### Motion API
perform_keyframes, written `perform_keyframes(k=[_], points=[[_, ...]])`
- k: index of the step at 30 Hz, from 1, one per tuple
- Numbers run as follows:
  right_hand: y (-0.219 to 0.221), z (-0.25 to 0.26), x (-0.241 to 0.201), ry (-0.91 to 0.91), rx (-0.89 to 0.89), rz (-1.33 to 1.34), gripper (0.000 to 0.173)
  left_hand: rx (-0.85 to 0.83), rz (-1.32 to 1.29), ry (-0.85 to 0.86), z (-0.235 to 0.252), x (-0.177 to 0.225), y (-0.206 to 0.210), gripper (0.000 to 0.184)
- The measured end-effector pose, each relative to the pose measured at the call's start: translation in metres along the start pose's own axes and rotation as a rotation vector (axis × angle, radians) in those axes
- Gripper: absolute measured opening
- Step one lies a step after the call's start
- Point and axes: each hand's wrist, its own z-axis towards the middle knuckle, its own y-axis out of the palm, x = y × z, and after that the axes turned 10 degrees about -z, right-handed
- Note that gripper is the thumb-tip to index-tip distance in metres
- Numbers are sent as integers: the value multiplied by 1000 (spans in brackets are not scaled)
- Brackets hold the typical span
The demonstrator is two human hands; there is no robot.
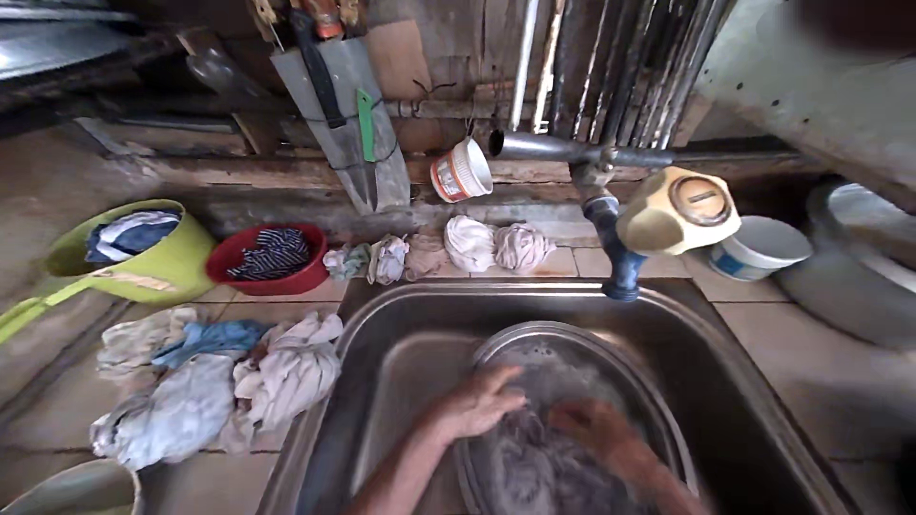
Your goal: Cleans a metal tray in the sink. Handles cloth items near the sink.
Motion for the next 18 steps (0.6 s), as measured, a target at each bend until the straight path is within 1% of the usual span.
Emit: perform_keyframes(k=[1, 2, 3, 5, 6, 7, 8, 9, 10, 12, 13, 14, 15, 16, 17, 18], points=[[0, 3, 10, 42, 112, 35, 47, -5, -126, -40, 12, -17, 18, 56], [4, 9, 18, 69, 221, 87, 50, 60, -214, -86, 24, -29, 32, 58], [10, 15, 24, 79, 277, 204, 53, 159, -296, -134, 34, -36, 46, 60], [22, 16, 15, 144, 283, 604, 57, 359, -438, -228, 51, -39, 71, 67], [22, 13, 4, 229, 269, 788, 61, 431, -500, -258, 56, -36, 82, 71], [20, 12, -5, 285, 241, 915, 63, 494, -533, -251, 59, -31, 91, 73], [18, 13, -10, 304, 208, 1012, 63, 538, -496, -216, 58, -24, 98, 70], [16, 13, -13, 286, 172, 1107, 59, 550, -405, -170, 52, -14, 103, 64], [18, 14, -14, 252, 161, 1215, 52, 546, -297, -123, 44, -1, 109, 59], [27, 15, -15, 179, 209, 1434, 37, 533, -116, -25, 29, 19, 124, 53], [31, 16, -17, 118, 237, 1483, 34, 546, -28, 30, 25, 23, 133, 52], [36, 19, -14, 11, 277, 1422, 31, 588, 66, 92, 24, 23, 140, 51], [42, 23, -7, -99, 312, 1276, 37, 655, 161, 157, 27, 19, 146, 52], [44, 24, -7, -133, 352, 1198, 39, 728, 246, 217, 32, 15, 149, 51], [39, 20, -10, -97, 325, 1278, 38, 770, 303, 238, 36, 12, 148, 50], [30, 12, -19, -11, 272, 1367, 36, 768, 339, 218, 40, 11, 142, 50]])
